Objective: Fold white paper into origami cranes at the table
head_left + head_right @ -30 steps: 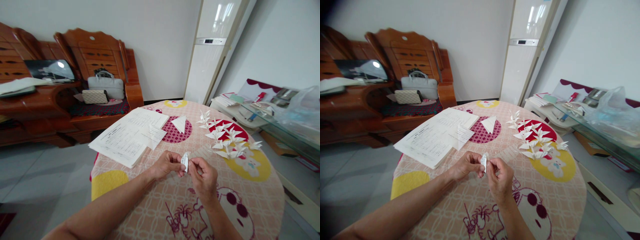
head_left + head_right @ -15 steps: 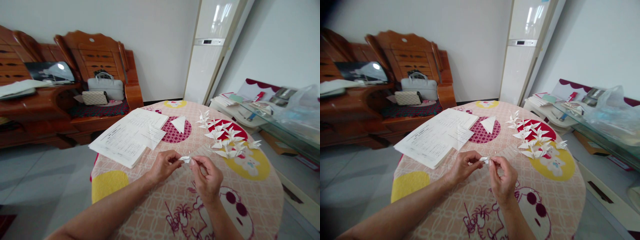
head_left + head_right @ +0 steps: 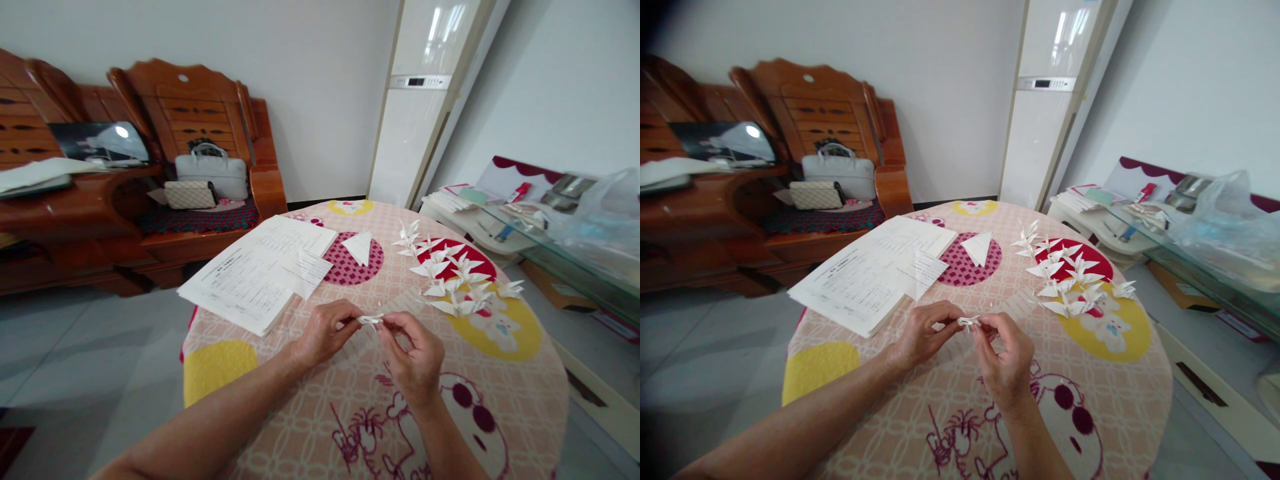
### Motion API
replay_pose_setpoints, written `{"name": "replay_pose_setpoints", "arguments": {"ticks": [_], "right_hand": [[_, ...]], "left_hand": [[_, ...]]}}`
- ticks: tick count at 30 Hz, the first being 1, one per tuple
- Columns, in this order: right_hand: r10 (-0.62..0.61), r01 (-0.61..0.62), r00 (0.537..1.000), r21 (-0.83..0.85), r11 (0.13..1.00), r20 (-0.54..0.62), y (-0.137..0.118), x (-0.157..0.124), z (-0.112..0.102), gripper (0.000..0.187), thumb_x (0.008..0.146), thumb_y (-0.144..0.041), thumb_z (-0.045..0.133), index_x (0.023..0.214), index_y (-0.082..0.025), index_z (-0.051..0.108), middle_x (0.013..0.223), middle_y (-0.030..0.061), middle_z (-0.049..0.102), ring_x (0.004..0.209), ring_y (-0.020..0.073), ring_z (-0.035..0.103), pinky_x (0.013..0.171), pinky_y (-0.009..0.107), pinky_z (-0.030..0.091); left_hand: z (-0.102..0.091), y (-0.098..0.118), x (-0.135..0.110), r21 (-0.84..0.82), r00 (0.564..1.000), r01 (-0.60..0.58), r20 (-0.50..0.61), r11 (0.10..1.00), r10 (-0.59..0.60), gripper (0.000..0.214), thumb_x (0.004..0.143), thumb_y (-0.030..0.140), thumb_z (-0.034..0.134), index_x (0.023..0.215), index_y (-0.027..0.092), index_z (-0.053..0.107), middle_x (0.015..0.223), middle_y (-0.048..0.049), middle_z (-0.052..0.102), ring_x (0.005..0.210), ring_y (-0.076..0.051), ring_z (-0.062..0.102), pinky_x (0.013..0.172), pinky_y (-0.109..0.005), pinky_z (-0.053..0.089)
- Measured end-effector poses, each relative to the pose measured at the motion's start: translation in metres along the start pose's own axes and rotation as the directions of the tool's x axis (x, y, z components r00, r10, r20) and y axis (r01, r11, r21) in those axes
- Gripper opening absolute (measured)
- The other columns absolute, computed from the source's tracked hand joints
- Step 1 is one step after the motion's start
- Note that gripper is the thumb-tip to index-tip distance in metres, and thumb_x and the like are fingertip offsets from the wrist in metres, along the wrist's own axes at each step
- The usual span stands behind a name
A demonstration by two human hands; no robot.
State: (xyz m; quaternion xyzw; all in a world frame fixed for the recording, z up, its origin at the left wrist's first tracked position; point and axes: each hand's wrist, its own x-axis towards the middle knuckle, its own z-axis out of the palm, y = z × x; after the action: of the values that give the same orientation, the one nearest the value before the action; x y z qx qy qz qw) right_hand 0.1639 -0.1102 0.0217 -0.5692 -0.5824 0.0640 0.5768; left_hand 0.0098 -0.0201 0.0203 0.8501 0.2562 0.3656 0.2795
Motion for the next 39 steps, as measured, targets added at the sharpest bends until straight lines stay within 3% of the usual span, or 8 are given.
{"name": "replay_pose_setpoints", "arguments": {"ticks": [8, 15, 34, 39], "right_hand": [[-0.172, 0.174, 0.985, -0.108, 0.979, 0.026, -0.0007, 0.0038, 0.0008, 0.009, 0.085, -0.013, 0.056, 0.088, -0.018, 0.063, 0.073, 0.0028, 0.067, 0.063, 0.0132, 0.063, 0.061, 0.024, 0.050], [-0.223, 0.223, 0.975, -0.157, 0.962, 0.014, -0.0007, 0.0043, 0.0012, 0.011, 0.085, -0.013, 0.054, 0.088, -0.018, 0.064, 0.074, 0.0040, 0.069, 0.065, 0.0142, 0.065, 0.061, 0.024, 0.051], [-0.112, 0.118, 0.992, -0.128, 0.985, 0.052, -0.0027, 0.0036, -0.0013, 0.011, 0.084, -0.015, 0.052, 0.083, -0.019, 0.062, 0.067, 0.0002, 0.062, 0.057, 0.0124, 0.057, 0.057, 0.023, 0.046], [-0.100, 0.105, 0.993, -0.091, 0.990, 0.059, -0.0024, 0.0045, -0.0021, 0.010, 0.085, -0.016, 0.053, 0.084, -0.019, 0.063, 0.069, 0.0006, 0.063, 0.060, 0.0127, 0.059, 0.058, 0.023, 0.047]], "left_hand": [[0.0040, -0.0001, -0.0017, -0.040, 0.998, 0.068, 0.013, 0.997, -0.068, 0.014, 0.087, 0.023, 0.059, 0.080, 0.016, 0.068, 0.073, -0.0034, 0.067, 0.064, -0.011, 0.058, 0.061, -0.020, 0.041], [0.0062, 0.0007, -0.0017, -0.026, 0.998, 0.068, -0.010, 0.997, -0.069, 0.014, 0.085, 0.022, 0.059, 0.078, 0.015, 0.068, 0.070, -0.0025, 0.066, 0.062, -0.010, 0.056, 0.059, -0.019, 0.040], [0.0020, 0.0049, 0.0007, -0.242, 0.963, 0.237, 0.183, 0.941, -0.195, 0.020, 0.082, 0.030, 0.065, 0.074, 0.013, 0.068, 0.066, -0.0036, 0.067, 0.059, -0.010, 0.059, 0.056, -0.018, 0.043], [0.0025, 0.0066, 0.0011, -0.333, 0.950, 0.300, 0.185, 0.894, -0.250, 0.024, 0.081, 0.033, 0.065, 0.072, 0.011, 0.067, 0.062, -0.0034, 0.066, 0.055, -0.010, 0.059, 0.053, -0.017, 0.043]]}}
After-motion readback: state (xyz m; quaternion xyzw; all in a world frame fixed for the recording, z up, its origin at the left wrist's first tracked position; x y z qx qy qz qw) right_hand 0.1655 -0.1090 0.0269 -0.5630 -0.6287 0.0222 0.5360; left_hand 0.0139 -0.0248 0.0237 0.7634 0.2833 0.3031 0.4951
